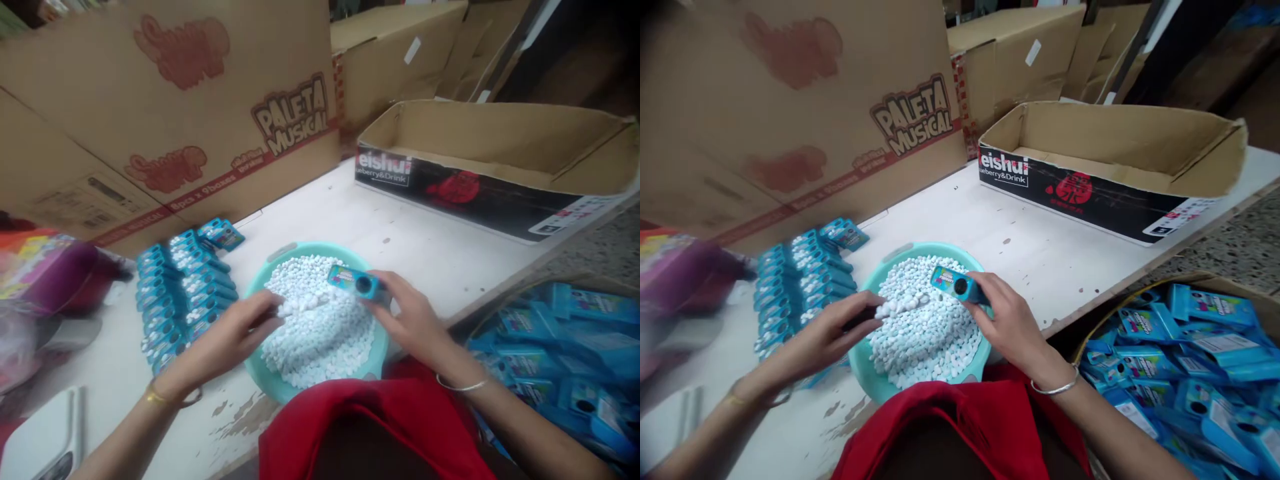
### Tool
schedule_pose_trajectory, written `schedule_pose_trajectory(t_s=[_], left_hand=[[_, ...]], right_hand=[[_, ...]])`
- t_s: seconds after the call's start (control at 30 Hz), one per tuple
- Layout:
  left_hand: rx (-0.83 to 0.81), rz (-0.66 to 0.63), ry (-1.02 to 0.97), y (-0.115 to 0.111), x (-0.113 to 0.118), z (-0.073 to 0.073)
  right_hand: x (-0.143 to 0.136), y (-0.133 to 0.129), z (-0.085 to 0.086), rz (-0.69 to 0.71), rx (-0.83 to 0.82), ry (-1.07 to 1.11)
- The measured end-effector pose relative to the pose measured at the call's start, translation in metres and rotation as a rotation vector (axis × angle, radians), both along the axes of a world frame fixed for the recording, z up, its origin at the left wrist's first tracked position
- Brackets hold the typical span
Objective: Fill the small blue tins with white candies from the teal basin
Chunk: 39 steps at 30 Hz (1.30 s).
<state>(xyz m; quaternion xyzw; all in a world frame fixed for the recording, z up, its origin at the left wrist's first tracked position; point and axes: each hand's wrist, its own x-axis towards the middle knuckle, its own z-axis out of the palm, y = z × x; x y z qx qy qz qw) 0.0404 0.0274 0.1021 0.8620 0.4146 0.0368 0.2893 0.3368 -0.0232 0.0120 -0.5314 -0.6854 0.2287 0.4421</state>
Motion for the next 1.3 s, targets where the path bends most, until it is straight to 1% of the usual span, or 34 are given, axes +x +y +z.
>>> schedule_pose_trajectory(t_s=[0.07,0.1,0.2,0.3,0.4,0.47,0.53,0.57,0.6,0.63,0.7,0.77,0.83,0.9,0.97,1.0,1.07,1.13,1.2,1.23,1.3], left_hand=[[0.04,-0.022,0.04,0.003,-0.001,0.017],[0.052,-0.05,0.068,0.004,0.0,0.023],[0.092,-0.147,0.195,0.006,0.01,0.033],[0.189,-0.196,0.36,0.001,0.028,0.039],[0.309,-0.223,0.486,-0.009,0.045,0.05],[0.389,-0.242,0.517,-0.012,0.048,0.058],[0.47,-0.215,0.537,-0.007,0.04,0.061],[0.502,-0.173,0.56,-0.001,0.032,0.058],[0.514,-0.13,0.591,0.007,0.023,0.052],[0.501,-0.092,0.629,0.016,0.013,0.043],[0.408,-0.054,0.664,0.034,-0.006,0.014],[0.281,-0.072,0.62,0.046,-0.017,-0.023],[0.201,-0.096,0.549,0.048,-0.016,-0.06],[0.155,-0.124,0.48,0.042,-0.005,-0.09],[0.1,-0.15,0.393,0.032,0.01,-0.112],[0.069,-0.159,0.346,0.027,0.018,-0.119],[0.007,-0.161,0.253,0.019,0.029,-0.126],[-0.049,-0.149,0.17,0.015,0.031,-0.123],[-0.09,-0.137,0.106,0.014,0.024,-0.11],[-0.105,-0.132,0.08,0.013,0.018,-0.1],[-0.125,-0.113,0.031,0.013,0.006,-0.075]], right_hand=[[-0.011,0.004,-0.003,0.091,0.046,-0.088],[-0.017,0.005,-0.005,0.13,0.059,-0.116],[-0.031,0.006,-0.007,0.201,0.072,-0.157],[-0.039,0.006,-0.01,0.221,0.084,-0.166],[-0.04,0.006,-0.014,0.234,0.078,-0.157],[-0.039,0.006,-0.017,0.228,0.077,-0.14],[-0.036,0.006,-0.02,0.203,0.065,-0.114],[-0.034,0.006,-0.021,0.187,0.055,-0.097],[-0.032,0.007,-0.022,0.173,0.043,-0.078],[-0.031,0.008,-0.022,0.161,0.031,-0.057],[-0.028,0.009,-0.024,0.149,0.021,-0.01],[-0.027,0.01,-0.025,0.133,0.022,0.029],[-0.027,0.012,-0.026,0.111,0.033,0.049],[-0.027,0.013,-0.026,0.084,0.051,0.056],[-0.025,0.014,-0.024,0.061,0.058,0.064],[-0.024,0.014,-0.022,0.053,0.052,0.068],[-0.021,0.015,-0.02,0.037,0.023,0.076],[-0.017,0.015,-0.018,0.02,-0.007,0.078],[-0.015,0.016,-0.017,-0.001,-0.019,0.077],[-0.015,0.016,-0.018,-0.01,-0.018,0.074],[-0.016,0.018,-0.019,-0.017,-0.008,0.06]])
